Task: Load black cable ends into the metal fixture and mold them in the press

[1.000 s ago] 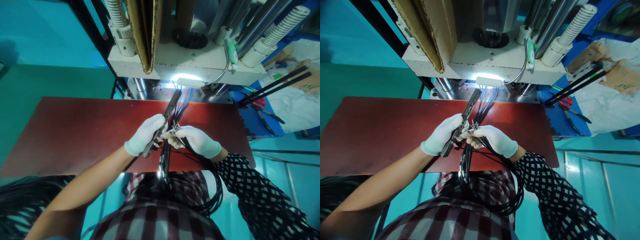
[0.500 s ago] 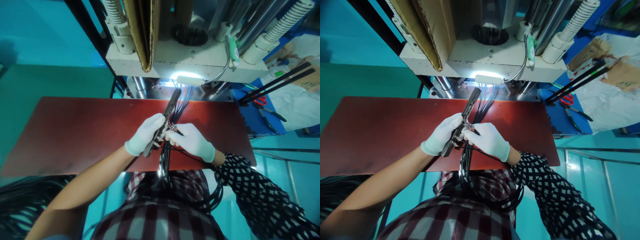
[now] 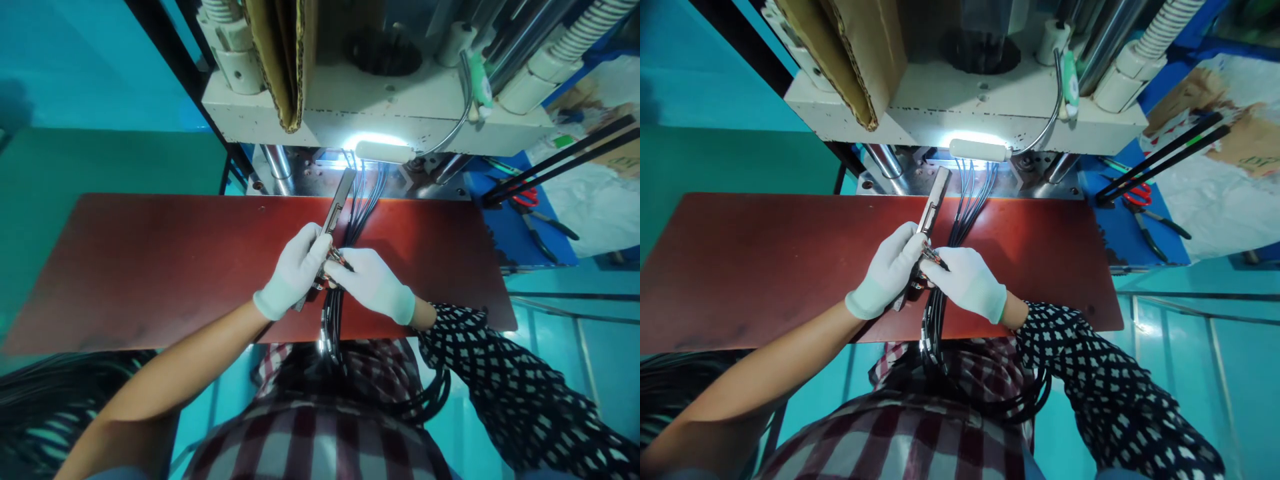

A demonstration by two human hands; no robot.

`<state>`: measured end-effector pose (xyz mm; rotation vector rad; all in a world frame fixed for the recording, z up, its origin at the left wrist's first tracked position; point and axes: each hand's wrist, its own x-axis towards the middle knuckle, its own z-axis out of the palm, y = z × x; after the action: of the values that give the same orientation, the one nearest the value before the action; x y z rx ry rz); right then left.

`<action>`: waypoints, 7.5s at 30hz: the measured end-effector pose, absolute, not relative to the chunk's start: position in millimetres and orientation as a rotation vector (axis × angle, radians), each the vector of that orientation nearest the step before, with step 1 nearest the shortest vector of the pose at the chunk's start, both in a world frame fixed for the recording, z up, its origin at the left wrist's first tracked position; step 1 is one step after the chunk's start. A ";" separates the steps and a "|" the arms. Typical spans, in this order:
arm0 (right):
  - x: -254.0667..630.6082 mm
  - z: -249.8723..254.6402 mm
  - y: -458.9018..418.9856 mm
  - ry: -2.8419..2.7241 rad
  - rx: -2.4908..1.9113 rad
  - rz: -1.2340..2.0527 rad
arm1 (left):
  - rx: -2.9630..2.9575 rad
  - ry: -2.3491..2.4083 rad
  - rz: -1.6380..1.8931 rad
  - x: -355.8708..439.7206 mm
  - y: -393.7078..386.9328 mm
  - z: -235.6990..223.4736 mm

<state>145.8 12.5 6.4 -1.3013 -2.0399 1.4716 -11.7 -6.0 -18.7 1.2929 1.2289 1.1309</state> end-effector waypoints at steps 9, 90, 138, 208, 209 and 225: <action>162.0 0.9 16.8 -1.718 -1.187 1.592 | 1.228 1.084 1.050 -16.1 1.0 -15.0; 171.5 8.4 21.1 -1.794 -1.197 1.405 | 1.135 0.947 0.963 -15.8 1.5 -16.9; 182.0 25.1 25.9 -1.554 -1.284 1.548 | 1.323 0.965 0.865 -22.2 3.1 -12.7; 190.0 17.4 31.0 -1.640 -1.333 1.150 | 1.349 0.995 0.779 -23.9 4.7 -16.9; 190.2 17.9 32.6 -1.681 -1.333 1.154 | 1.331 0.994 0.772 -24.3 4.5 -17.8; 188.5 27.7 36.1 -1.797 -1.369 1.206 | 1.429 1.053 0.652 -25.0 2.8 -12.0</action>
<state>188.5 36.1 27.7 -1.3686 -1.7967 1.2064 -25.0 2.8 -12.0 1.4287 1.0528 0.6518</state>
